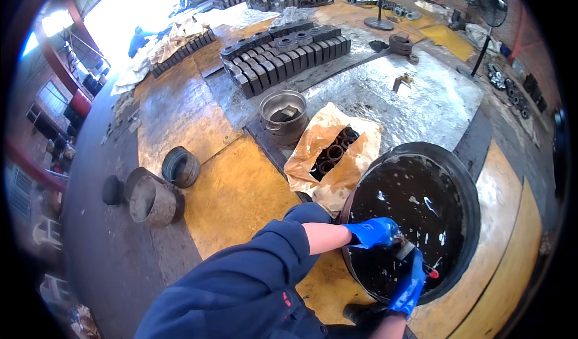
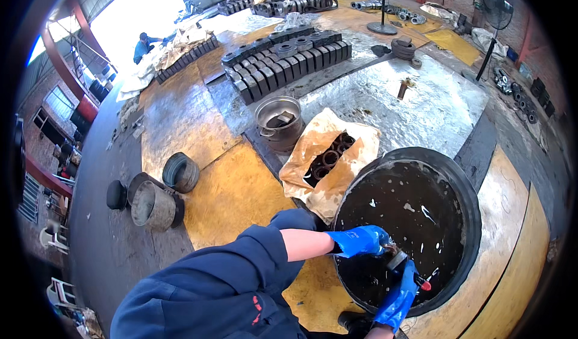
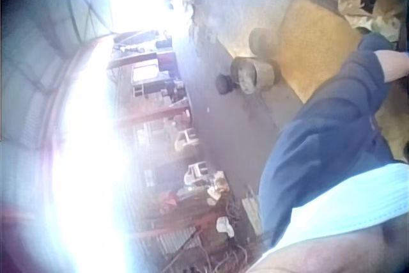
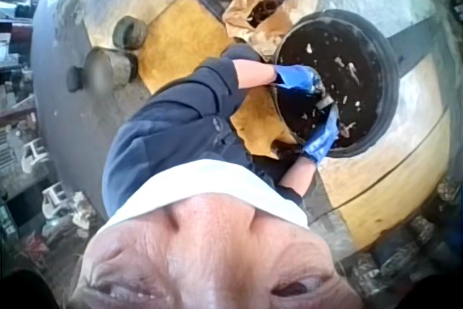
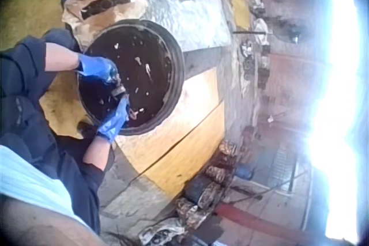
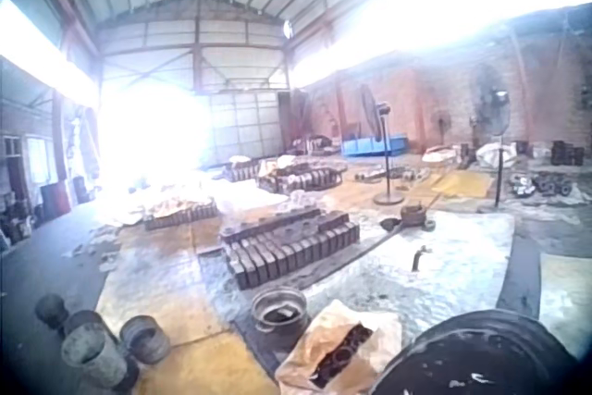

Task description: The person cleans metal ring components by submerging them in a bucket of dark liquid and scrubbing them with a brush. They then place the cleaned items onto a paper-lined surface next to a pile of other parts.

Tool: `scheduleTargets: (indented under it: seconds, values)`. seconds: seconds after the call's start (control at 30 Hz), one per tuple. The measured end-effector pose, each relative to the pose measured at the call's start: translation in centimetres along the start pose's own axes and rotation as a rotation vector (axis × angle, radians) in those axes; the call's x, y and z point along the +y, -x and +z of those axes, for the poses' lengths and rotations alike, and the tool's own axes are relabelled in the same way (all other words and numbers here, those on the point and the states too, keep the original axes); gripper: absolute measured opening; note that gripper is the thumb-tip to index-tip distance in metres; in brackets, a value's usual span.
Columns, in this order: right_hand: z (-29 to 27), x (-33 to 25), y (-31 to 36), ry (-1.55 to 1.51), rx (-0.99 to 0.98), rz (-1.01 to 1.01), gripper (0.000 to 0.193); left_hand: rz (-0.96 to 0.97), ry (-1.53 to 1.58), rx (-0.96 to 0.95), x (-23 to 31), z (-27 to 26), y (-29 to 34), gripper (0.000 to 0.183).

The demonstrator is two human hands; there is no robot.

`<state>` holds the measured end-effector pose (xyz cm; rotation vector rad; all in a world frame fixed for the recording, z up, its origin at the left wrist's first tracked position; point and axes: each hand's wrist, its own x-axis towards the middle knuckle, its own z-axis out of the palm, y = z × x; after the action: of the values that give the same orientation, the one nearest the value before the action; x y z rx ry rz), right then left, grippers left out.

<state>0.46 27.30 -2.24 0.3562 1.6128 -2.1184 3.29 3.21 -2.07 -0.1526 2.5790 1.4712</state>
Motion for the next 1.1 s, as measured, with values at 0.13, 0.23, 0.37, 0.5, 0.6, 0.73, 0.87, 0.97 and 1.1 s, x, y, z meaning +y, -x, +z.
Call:
scheduleTargets:
  seconds: [0.13, 0.23, 0.37, 0.5, 0.6, 0.73, 0.87, 0.97, 1.1]
  values:
    - [0.3, -0.7, 3.0, -0.036, -0.078, 0.051, 0.042, 0.003, 0.116, -0.034, 0.2, -0.5, 0.3, 0.03]
    - [0.3, 0.0, 3.0, 0.023, -0.075, 0.098, 0.041, 0.047, 0.315, -0.005, -0.2, -0.7, 0.4, 0.028]
    - [-4.9, 4.2, -4.2, 0.5, 0.06, -0.066, 0.031, 0.427, 0.179, 0.09, -0.7, -1.9, -1.8, 0.019]
    - [-1.1, 2.8, -3.8, 1.231, 0.135, -0.525, 0.031, 0.751, -0.341, 0.152, -2.4, -5.5, -1.4, 0.029]
    - [0.9, 1.7, -4.5, 0.552, 0.114, -0.49, 0.023, 0.55, -0.22, 0.046, -3.4, -5.4, -1.9, 0.019]
    - [0.2, -1.2, -3.1, 0.244, -0.176, -0.143, 0.029, -0.354, 0.843, -0.053, 2.8, -3.0, -1.3, 0.022]
    - [2.4, -1.7, 1.0, 0.364, -0.206, -0.344, 0.03, -0.147, 0.794, -0.161, 3.1, -3.3, -0.1, 0.025]
    - [1.9, -2.9, 0.2, 0.931, 0.095, -0.369, 0.033, -0.201, 0.721, -0.147, 2.9, -3.7, 0.1, 0.026]
    - [1.3, -1.4, -1.6, 0.524, 0.075, -0.433, 0.028, -0.263, 0.746, -0.055, 2.5, -4.0, 0.3, 0.024]
